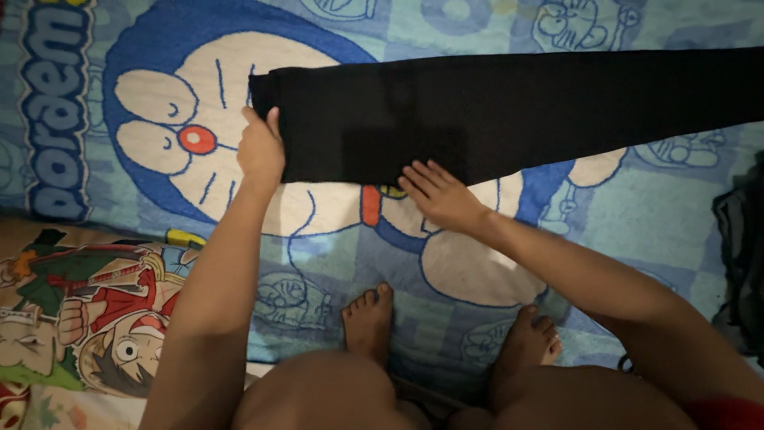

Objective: The person trims a loose thread from a pair of shorts using scissors and then folds two pairs of shorts by hand on a rug, placing them onto a pile of laundry.

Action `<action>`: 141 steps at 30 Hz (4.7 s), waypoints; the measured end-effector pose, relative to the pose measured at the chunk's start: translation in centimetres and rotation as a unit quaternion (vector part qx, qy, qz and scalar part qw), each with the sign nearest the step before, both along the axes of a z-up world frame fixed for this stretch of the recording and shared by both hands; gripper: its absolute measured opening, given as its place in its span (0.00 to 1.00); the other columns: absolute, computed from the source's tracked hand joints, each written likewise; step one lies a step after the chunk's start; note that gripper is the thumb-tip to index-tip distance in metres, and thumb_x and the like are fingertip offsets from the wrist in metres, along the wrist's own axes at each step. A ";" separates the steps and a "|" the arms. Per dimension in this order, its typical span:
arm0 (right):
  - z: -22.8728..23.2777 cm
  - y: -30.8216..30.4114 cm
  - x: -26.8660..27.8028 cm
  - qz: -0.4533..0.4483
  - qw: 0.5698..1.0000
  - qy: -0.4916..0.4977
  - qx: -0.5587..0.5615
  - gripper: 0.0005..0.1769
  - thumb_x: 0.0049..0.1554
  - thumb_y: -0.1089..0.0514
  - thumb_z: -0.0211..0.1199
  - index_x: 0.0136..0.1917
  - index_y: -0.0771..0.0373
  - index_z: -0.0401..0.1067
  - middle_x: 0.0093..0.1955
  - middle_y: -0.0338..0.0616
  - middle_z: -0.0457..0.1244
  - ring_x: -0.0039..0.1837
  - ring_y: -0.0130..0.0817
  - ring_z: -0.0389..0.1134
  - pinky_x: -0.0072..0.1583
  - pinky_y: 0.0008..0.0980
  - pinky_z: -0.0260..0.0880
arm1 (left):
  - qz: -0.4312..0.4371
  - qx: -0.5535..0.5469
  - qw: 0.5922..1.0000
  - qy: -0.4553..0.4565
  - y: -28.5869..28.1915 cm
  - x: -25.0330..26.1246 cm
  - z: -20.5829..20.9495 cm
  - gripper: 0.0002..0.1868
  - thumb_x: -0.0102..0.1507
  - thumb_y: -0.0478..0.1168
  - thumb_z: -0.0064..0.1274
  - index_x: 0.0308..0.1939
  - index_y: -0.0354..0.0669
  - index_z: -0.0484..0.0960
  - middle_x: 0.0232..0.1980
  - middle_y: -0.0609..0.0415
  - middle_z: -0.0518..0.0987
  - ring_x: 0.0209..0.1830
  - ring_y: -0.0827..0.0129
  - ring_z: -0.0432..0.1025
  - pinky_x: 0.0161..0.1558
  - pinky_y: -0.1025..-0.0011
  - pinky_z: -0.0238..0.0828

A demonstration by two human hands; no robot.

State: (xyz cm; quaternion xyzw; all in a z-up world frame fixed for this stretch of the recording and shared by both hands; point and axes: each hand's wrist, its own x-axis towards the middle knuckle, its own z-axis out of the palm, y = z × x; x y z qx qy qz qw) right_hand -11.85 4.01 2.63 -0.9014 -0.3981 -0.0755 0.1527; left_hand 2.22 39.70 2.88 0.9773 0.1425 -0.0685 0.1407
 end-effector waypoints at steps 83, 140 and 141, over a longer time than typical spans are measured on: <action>0.8 -19.3 -0.5 -0.339 0.938 0.039 -0.063 0.44 0.48 0.72 0.62 0.78 0.62 0.65 0.82 0.49 0.55 0.78 0.52 0.57 0.74 0.49 0.57 | 0.008 -0.537 0.842 0.037 -21.3 0.0 -3.3 0.09 0.63 0.35 0.60 0.44 0.35 0.78 0.37 0.56 0.79 0.36 0.75 0.72 0.39 0.74 0.70; -3.6 -23.0 3.1 -0.548 0.699 0.355 0.291 0.32 0.55 0.45 0.72 0.59 0.75 0.73 0.49 0.52 0.70 0.49 0.38 0.71 0.50 0.37 0.71 | -0.454 -0.034 0.868 -0.196 -24.0 -7.4 -0.5 0.24 0.70 0.43 0.47 0.67 0.33 0.72 0.77 0.37 0.64 0.80 0.45 0.55 0.78 0.51 0.51; -3.0 -23.1 3.3 -0.518 0.655 0.434 0.339 0.29 0.53 0.47 0.74 0.54 0.75 0.77 0.45 0.46 0.71 0.43 0.32 0.71 0.44 0.31 0.71 | -0.444 -0.095 0.872 -0.181 -24.7 -7.8 -0.5 0.22 0.69 0.42 0.49 0.65 0.35 0.74 0.74 0.40 0.67 0.78 0.45 0.58 0.75 0.51 0.55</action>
